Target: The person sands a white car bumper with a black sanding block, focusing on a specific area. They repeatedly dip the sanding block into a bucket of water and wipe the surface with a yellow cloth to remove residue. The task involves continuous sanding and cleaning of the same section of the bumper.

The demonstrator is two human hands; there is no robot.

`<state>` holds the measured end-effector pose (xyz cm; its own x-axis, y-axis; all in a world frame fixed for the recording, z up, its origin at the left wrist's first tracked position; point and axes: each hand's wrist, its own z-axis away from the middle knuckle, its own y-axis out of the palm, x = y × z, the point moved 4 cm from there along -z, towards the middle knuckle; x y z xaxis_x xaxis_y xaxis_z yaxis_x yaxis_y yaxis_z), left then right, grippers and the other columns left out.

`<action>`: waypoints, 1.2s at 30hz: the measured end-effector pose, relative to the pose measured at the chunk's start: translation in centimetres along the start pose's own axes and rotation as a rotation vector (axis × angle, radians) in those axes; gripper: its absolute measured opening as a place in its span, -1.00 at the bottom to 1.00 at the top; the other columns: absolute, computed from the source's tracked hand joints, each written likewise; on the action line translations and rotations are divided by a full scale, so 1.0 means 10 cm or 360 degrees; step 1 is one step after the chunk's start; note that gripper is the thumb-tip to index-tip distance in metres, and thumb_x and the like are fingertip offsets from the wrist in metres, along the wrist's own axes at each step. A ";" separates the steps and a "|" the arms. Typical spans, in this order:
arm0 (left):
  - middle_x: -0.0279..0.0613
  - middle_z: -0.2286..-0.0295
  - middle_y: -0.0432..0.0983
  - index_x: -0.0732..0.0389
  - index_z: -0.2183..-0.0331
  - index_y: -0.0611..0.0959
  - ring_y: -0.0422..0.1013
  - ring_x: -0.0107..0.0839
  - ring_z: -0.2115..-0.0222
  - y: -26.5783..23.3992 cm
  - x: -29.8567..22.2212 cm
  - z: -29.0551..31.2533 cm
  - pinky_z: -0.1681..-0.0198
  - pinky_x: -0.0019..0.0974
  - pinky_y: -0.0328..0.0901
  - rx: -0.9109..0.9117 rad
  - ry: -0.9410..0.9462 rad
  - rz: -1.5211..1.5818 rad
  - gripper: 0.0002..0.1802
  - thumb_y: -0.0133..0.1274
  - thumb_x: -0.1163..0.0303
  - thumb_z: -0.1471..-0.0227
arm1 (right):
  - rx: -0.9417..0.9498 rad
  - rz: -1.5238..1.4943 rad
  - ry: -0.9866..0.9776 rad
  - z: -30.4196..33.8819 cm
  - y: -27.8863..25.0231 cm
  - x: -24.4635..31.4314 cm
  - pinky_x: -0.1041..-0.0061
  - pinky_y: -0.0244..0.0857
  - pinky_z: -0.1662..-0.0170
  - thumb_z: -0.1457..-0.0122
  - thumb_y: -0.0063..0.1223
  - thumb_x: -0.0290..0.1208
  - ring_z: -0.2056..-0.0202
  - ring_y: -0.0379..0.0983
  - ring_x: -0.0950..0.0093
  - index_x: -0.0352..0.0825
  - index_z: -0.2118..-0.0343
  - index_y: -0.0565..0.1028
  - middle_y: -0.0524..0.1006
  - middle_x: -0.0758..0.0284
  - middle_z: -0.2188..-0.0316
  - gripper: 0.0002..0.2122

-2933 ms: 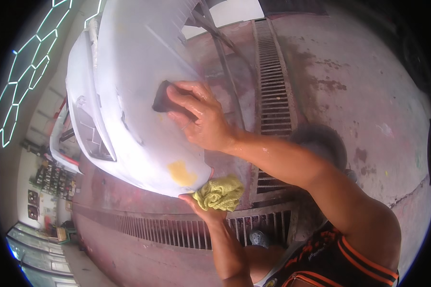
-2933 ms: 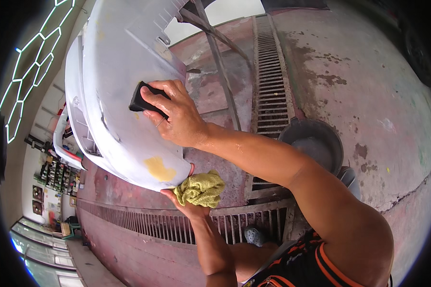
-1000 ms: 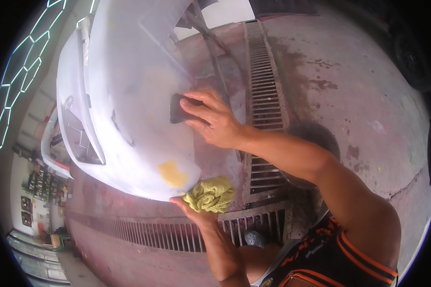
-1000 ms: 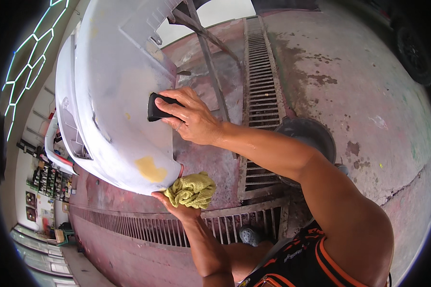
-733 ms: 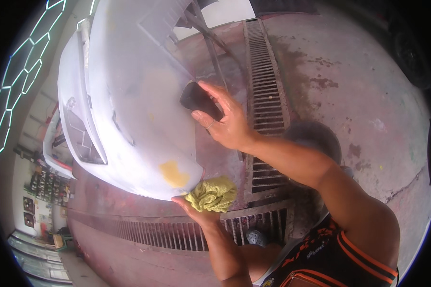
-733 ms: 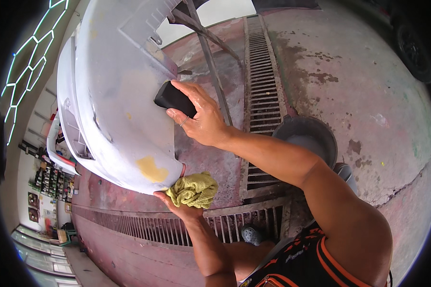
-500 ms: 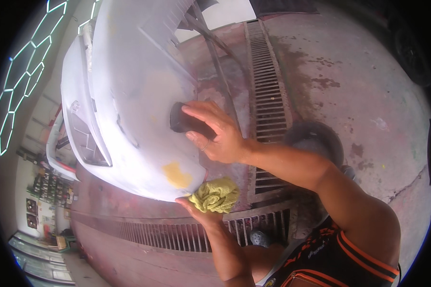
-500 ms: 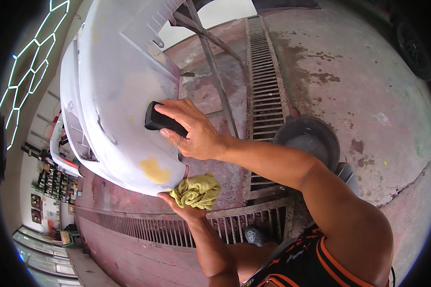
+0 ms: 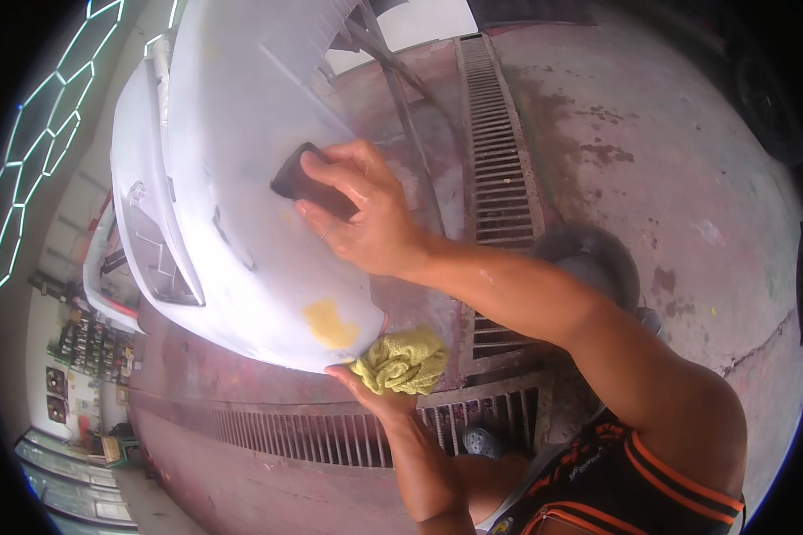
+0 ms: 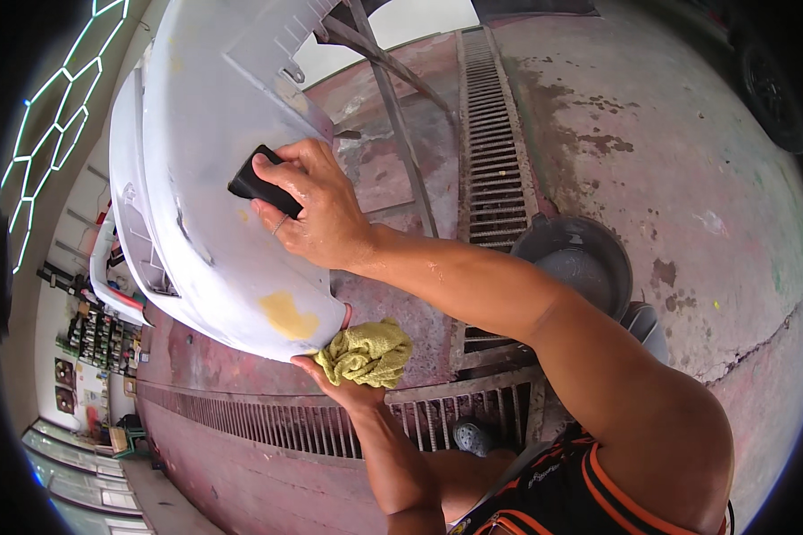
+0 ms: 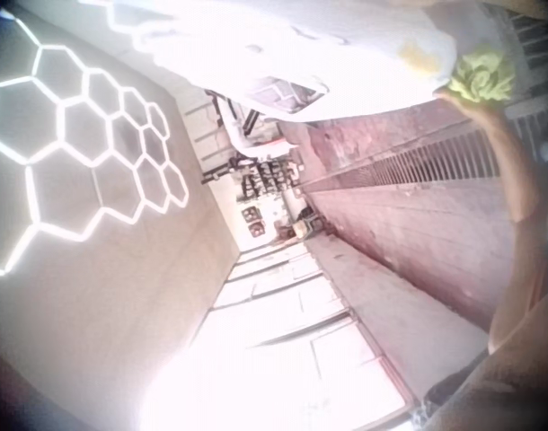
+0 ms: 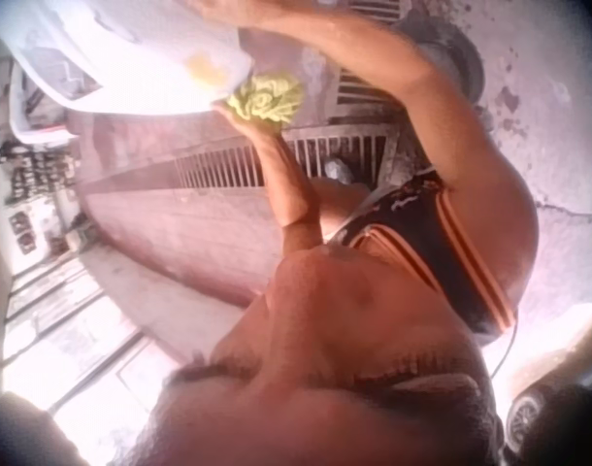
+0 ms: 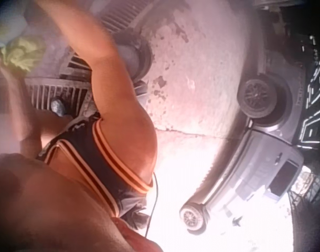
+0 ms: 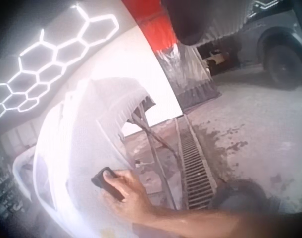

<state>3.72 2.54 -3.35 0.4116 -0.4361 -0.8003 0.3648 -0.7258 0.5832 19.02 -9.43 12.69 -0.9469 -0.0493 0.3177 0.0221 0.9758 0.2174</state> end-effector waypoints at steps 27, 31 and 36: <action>0.18 -0.19 0.39 0.09 -0.43 0.10 0.45 0.04 -0.13 -0.08 0.04 0.00 -0.13 0.14 0.48 -0.0016 -0.0021 -0.0012 -0.02 -0.39 -0.46 -0.34 | 0.0196 0.0155 -0.0425 0.00 -0.08 -0.04 0.15 0.37 -0.07 0.04 0.50 -0.58 -0.02 0.40 0.17 -0.12 -0.18 0.57 0.47 0.23 -0.11 -0.36; 0.16 -0.21 0.37 0.11 -0.43 0.10 0.45 0.02 -0.13 -0.01 0.00 -0.02 -0.13 0.13 0.48 0.0035 0.0004 -0.0027 -0.02 -0.37 -0.46 -0.34 | 0.0201 0.0091 -0.0390 0.01 -0.08 -0.04 0.14 0.36 -0.10 0.04 0.49 -0.60 -0.03 0.40 0.16 -0.11 -0.19 0.57 0.47 0.23 -0.11 -0.35; 0.15 -0.22 0.35 0.10 -0.43 0.10 0.45 0.02 -0.13 -0.03 0.02 -0.04 -0.13 0.12 0.48 0.0010 0.0008 -0.0010 -0.03 -0.36 -0.45 -0.34 | 0.0258 0.0015 -0.0424 0.07 -0.10 -0.02 0.15 0.33 -0.12 0.03 0.48 -0.60 -0.07 0.39 0.17 -0.12 -0.18 0.58 0.46 0.22 -0.13 -0.37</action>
<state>3.99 2.87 -3.64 0.4134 -0.4287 -0.8033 0.3625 -0.7318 0.5771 18.94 -10.26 11.77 -0.9981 -0.0036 0.0615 0.0000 0.9983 0.0586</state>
